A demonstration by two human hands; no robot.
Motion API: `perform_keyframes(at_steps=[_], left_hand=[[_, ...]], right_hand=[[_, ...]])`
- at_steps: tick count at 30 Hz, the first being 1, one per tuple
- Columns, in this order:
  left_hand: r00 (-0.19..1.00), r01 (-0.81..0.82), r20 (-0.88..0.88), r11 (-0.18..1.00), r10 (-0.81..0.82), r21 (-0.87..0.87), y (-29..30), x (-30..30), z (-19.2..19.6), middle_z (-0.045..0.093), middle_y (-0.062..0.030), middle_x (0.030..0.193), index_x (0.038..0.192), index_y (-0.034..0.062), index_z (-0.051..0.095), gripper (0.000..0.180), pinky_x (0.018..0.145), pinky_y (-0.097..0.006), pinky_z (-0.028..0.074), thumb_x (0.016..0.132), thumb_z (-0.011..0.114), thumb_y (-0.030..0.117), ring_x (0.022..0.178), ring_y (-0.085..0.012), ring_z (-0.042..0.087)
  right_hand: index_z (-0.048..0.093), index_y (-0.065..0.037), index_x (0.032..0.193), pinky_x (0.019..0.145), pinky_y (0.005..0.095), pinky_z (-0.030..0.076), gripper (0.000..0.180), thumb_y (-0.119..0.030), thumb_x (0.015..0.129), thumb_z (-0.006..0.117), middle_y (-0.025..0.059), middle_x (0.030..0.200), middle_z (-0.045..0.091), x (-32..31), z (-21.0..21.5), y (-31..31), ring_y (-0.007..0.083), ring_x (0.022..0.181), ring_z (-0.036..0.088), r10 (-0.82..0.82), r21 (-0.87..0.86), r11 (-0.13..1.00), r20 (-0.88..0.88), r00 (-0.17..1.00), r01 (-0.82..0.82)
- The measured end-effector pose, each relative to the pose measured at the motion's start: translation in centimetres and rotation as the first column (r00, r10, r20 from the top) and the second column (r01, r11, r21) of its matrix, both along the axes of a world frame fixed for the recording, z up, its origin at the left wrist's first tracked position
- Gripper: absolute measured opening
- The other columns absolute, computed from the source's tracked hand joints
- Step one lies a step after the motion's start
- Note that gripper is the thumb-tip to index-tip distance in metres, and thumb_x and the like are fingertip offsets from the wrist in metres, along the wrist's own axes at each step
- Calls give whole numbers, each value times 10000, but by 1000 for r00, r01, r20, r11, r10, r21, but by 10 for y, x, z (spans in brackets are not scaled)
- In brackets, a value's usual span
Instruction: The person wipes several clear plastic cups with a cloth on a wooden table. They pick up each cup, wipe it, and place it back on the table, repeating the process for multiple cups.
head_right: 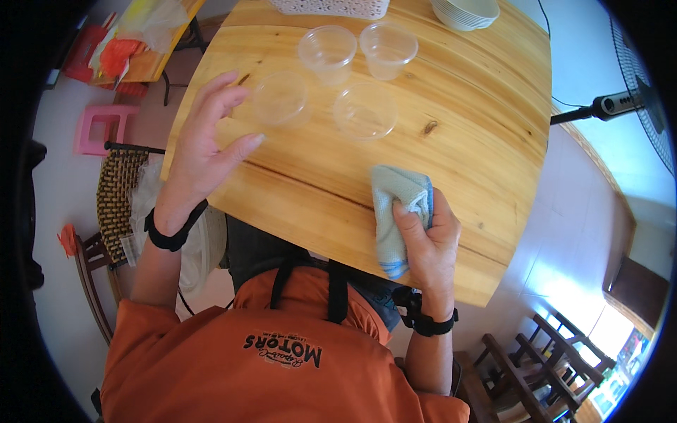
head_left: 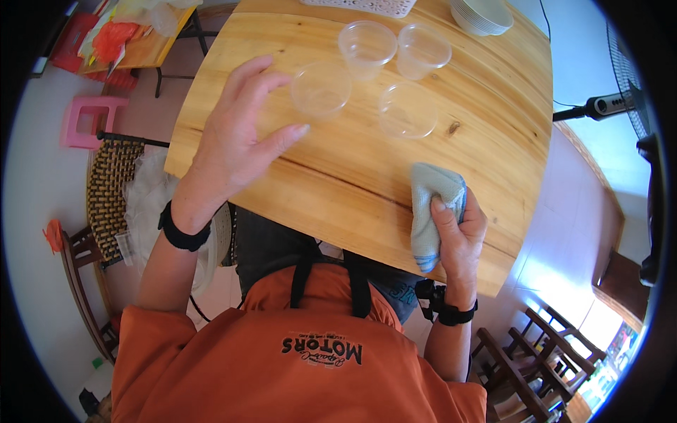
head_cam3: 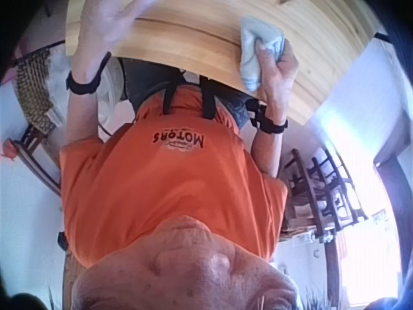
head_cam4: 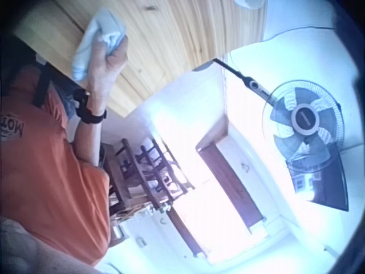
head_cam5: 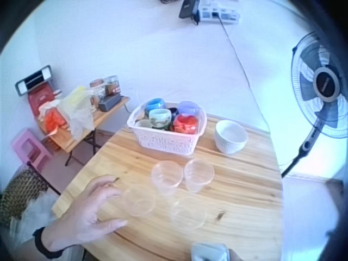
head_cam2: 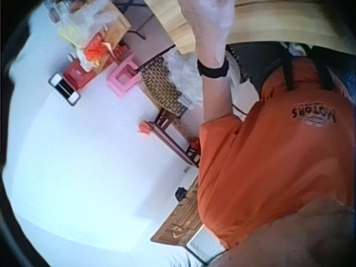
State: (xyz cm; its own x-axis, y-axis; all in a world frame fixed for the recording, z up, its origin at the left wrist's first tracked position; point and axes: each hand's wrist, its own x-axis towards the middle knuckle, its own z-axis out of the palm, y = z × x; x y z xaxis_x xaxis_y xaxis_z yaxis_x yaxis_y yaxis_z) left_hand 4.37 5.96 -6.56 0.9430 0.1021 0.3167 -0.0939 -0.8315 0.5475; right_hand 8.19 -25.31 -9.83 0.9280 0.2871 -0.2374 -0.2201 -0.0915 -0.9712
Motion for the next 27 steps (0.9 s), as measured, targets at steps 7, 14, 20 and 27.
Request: perform_keyframes(at_steps=[7,14,20,27], left_hand=[[987,-161,37,985,159,56,57,-44,23,513,-146,1329,1203,13,574,411,890,-320,494,843,729,138,1001,-225,593],[872,-481,-85,876,483,40,131,-130,19,614,-55,881,980,0,630,201,696,-267,474,910,682,181,760,-131,578],[735,-532,-271,777,621,336,158,-193,-5,637,-176,843,921,-4,627,264,644,-370,488,898,658,257,707,-303,622],[711,-491,-332,775,620,398,182,-201,-24,656,-194,891,940,-7,638,280,708,-432,492,897,631,269,793,-364,635]], right_hand=[[629,4,1185,712,218,469,292,-135,931,663,-2,951,661,-2,-7,-5,60,809,565,-11,-75,997,49,999,14],[613,5,1217,768,222,469,312,-145,946,645,17,998,657,-2,-16,-10,79,859,571,0,-63,998,73,997,4],[603,11,1228,757,231,479,329,-179,961,630,32,1003,664,-2,-19,-11,88,852,584,-4,-93,996,77,997,11],[589,19,1240,743,236,489,336,-169,962,616,48,990,665,-3,-17,-9,95,835,593,-2,-98,995,98,995,11]])
